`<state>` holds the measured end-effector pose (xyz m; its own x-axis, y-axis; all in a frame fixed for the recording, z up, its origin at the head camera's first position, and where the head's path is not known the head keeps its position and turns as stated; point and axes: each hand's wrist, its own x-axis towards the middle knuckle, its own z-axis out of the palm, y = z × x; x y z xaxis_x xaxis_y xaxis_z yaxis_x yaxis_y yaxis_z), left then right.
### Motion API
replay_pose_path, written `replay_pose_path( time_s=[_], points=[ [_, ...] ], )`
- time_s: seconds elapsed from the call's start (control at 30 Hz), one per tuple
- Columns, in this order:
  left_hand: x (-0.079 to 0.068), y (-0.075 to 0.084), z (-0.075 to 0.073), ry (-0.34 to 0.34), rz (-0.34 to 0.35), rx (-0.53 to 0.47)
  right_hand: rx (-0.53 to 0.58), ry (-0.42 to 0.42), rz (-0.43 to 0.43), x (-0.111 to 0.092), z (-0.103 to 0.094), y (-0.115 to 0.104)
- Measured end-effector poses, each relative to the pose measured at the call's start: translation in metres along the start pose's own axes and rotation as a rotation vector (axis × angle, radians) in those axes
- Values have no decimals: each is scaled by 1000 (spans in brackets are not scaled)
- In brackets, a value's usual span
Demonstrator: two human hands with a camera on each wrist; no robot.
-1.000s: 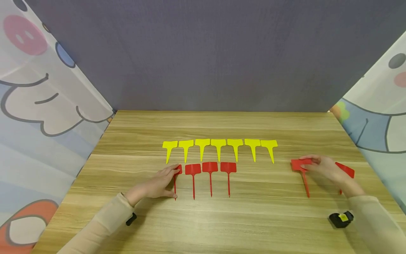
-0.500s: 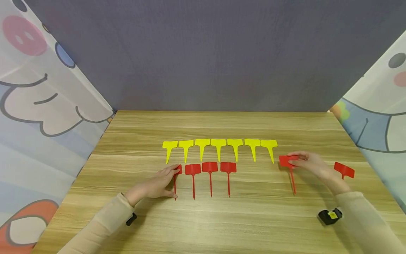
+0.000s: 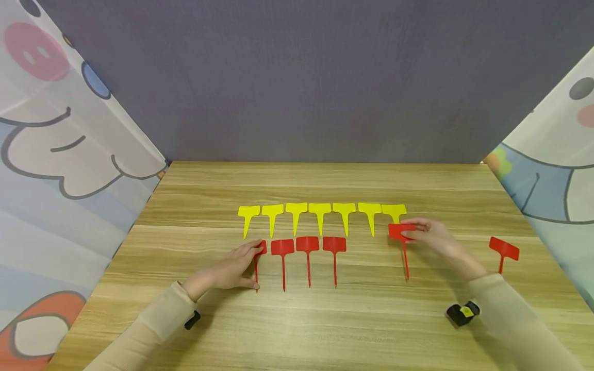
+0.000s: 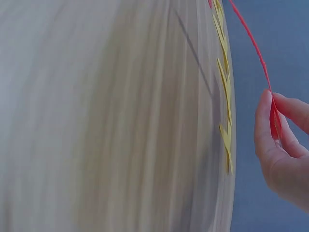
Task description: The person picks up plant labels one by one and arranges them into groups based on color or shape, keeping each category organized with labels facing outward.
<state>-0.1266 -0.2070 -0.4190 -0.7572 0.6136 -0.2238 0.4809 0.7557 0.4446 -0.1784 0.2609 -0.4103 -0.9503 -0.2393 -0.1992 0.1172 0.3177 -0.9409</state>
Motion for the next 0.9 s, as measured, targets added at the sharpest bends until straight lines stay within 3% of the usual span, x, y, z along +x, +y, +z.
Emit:
replay_pose_path(
  time_s=[0.4,0.9],
  points=[
    [1,0,0,3,6,0,90,-38,0,10,26,-7],
    [1,-1,1,-5,2,-2,89,-75,79,21,47,-13]
  ],
)
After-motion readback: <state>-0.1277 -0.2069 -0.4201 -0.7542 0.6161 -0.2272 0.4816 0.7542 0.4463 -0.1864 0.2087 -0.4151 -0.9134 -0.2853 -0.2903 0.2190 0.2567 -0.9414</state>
